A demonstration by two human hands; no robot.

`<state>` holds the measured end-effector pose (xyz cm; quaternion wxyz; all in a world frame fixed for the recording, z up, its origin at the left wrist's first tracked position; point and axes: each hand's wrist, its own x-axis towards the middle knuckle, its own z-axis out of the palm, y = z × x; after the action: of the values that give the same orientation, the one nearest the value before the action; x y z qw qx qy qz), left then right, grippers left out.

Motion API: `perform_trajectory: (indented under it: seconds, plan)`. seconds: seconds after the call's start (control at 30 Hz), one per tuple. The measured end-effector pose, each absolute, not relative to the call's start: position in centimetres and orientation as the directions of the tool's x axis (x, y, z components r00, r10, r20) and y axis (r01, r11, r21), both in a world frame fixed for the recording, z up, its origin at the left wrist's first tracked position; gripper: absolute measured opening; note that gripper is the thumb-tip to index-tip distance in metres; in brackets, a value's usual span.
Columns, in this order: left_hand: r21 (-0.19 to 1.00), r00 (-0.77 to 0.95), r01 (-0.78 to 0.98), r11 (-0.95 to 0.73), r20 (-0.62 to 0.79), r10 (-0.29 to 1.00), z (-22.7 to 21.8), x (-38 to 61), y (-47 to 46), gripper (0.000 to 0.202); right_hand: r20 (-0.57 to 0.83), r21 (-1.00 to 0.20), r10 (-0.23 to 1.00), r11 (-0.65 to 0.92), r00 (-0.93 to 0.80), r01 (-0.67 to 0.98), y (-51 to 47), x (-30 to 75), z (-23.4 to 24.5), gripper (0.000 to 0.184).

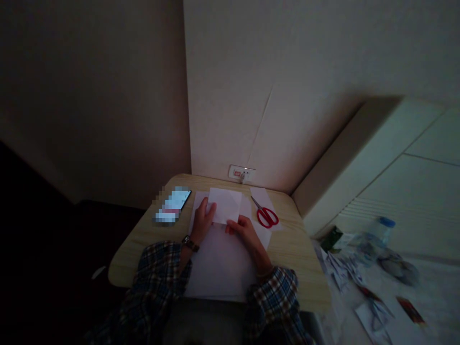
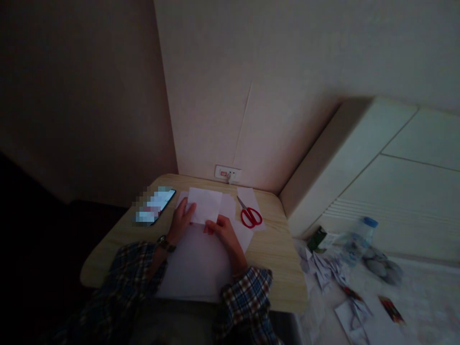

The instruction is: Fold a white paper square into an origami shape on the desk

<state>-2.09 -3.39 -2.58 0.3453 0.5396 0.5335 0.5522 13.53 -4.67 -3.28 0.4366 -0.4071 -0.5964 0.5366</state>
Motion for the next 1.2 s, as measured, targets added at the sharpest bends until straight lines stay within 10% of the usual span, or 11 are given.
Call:
perform_trajectory:
  seconds: [1.2]
  plan:
    - [0.931, -0.153, 0.262, -0.254, 0.3, 0.942, -2.49, -2.06, -3.27, 0.022, 0.055, -0.996, 0.955, 0.034, -0.291, -0.078, -4.87, 13.47, -2.99, 0.022]
